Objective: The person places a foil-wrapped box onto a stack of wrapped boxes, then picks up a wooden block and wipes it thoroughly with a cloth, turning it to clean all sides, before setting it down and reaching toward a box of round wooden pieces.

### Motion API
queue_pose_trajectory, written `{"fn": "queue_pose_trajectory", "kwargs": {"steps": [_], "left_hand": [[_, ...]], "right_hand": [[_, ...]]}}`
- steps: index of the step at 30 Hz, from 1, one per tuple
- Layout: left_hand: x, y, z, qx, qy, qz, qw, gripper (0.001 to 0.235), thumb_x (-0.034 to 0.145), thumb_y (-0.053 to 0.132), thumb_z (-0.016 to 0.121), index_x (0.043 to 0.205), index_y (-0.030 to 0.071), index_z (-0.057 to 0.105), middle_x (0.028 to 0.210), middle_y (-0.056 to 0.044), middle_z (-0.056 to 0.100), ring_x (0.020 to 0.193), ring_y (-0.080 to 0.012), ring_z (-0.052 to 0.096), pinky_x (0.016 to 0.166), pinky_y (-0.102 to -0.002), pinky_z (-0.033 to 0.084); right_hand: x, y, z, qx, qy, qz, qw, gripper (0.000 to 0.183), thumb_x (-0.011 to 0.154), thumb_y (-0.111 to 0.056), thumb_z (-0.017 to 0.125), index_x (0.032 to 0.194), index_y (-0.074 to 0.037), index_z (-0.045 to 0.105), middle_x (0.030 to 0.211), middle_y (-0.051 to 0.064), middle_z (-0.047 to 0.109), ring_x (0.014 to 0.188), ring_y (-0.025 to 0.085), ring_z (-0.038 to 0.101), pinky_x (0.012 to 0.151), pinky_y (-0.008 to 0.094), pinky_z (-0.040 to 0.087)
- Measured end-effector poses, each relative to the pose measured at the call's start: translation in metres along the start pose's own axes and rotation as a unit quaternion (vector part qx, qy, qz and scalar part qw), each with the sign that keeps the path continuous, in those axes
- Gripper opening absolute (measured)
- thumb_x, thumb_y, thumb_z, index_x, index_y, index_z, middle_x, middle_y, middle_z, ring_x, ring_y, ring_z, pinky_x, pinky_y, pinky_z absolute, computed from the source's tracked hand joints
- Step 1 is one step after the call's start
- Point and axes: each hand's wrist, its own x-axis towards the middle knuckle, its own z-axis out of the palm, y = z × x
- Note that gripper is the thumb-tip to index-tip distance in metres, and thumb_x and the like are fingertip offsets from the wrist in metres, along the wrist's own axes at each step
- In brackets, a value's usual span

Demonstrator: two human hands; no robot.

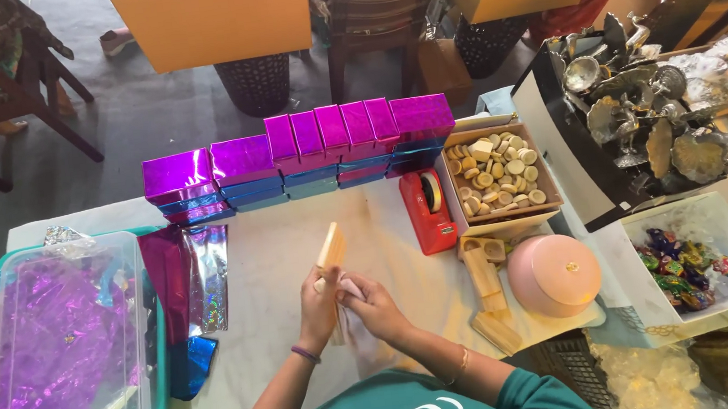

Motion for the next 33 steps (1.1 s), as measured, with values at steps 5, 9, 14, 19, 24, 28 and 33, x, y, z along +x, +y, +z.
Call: {"fn": "queue_pose_trajectory", "kwargs": {"steps": [5,9,14,19,24,28,33], "left_hand": [[-0.003,0.017,0.006,-0.186,-0.039,-0.162,0.968,0.052,0.102,0.055,0.052,0.092,0.004,0.059,0.077,0.002,0.054,0.069,-0.006,0.05,0.059,-0.025,0.043],[-0.006,0.018,0.016,-0.137,-0.025,-0.083,0.987,0.05,0.103,0.051,0.059,0.088,0.004,0.059,0.077,0.001,0.052,0.07,-0.0059,0.048,0.058,-0.024,0.041],[-0.009,0.082,0.025,0.038,0.055,0.102,0.993,0.056,0.101,0.051,0.062,0.116,-0.003,0.062,0.092,-0.001,0.06,0.082,-0.0078,0.058,0.069,-0.024,0.048],[0.004,0.024,0.014,-0.072,0.034,-0.011,0.997,0.064,0.104,0.06,0.055,0.115,-0.003,0.063,0.095,-0.006,0.063,0.083,-0.0115,0.061,0.07,-0.028,0.049],[-0.001,0.028,0.02,-0.17,-0.002,-0.219,0.961,0.068,0.098,0.065,0.05,0.099,0.0,0.068,0.085,-0.001,0.063,0.076,-0.0082,0.059,0.065,-0.025,0.048],[-0.001,0.053,0.032,-0.114,0.012,-0.13,0.985,0.065,0.102,0.062,0.053,0.096,-0.002,0.068,0.08,0.0,0.061,0.072,-0.0075,0.055,0.06,-0.024,0.043],[0.008,0.048,0.032,0.02,0.062,0.019,0.998,0.06,0.1,0.058,0.059,0.103,-0.001,0.07,0.083,-0.001,0.061,0.072,-0.0081,0.057,0.061,-0.022,0.044]], "right_hand": [[0.001,-0.022,-0.016,-0.396,-0.03,-0.287,0.872,0.015,0.095,-0.013,0.067,0.106,-0.003,0.069,0.092,0.015,0.071,0.084,0.032,0.069,0.074,0.04,0.054],[-0.004,-0.015,-0.013,-0.415,0.017,-0.293,0.861,0.012,0.096,-0.014,0.067,0.101,-0.003,0.065,0.083,0.017,0.068,0.077,0.035,0.067,0.067,0.042,0.052],[0.001,-0.007,0.002,-0.105,0.041,-0.073,0.991,0.018,0.104,-0.02,0.06,0.105,-0.004,0.069,0.079,0.014,0.067,0.068,0.027,0.064,0.062,0.039,0.049],[0.003,-0.042,-0.003,-0.015,0.002,-0.04,0.999,0.017,0.1,-0.022,0.062,0.104,-0.006,0.068,0.079,0.01,0.065,0.064,0.021,0.065,0.058,0.037,0.048],[0.013,-0.034,-0.03,-0.457,-0.027,-0.394,0.797,0.007,0.091,-0.017,0.067,0.094,-0.011,0.07,0.078,0.007,0.067,0.065,0.03,0.066,0.061,0.039,0.049],[0.011,0.002,-0.022,-0.372,0.025,-0.319,0.872,0.008,0.096,-0.015,0.065,0.101,-0.009,0.068,0.081,0.009,0.068,0.071,0.032,0.068,0.063,0.038,0.051],[0.017,0.02,-0.021,-0.023,-0.019,-0.092,0.995,0.015,0.107,-0.015,0.058,0.115,-0.006,0.068,0.095,0.009,0.071,0.085,0.034,0.059,0.075,0.036,0.049]]}}
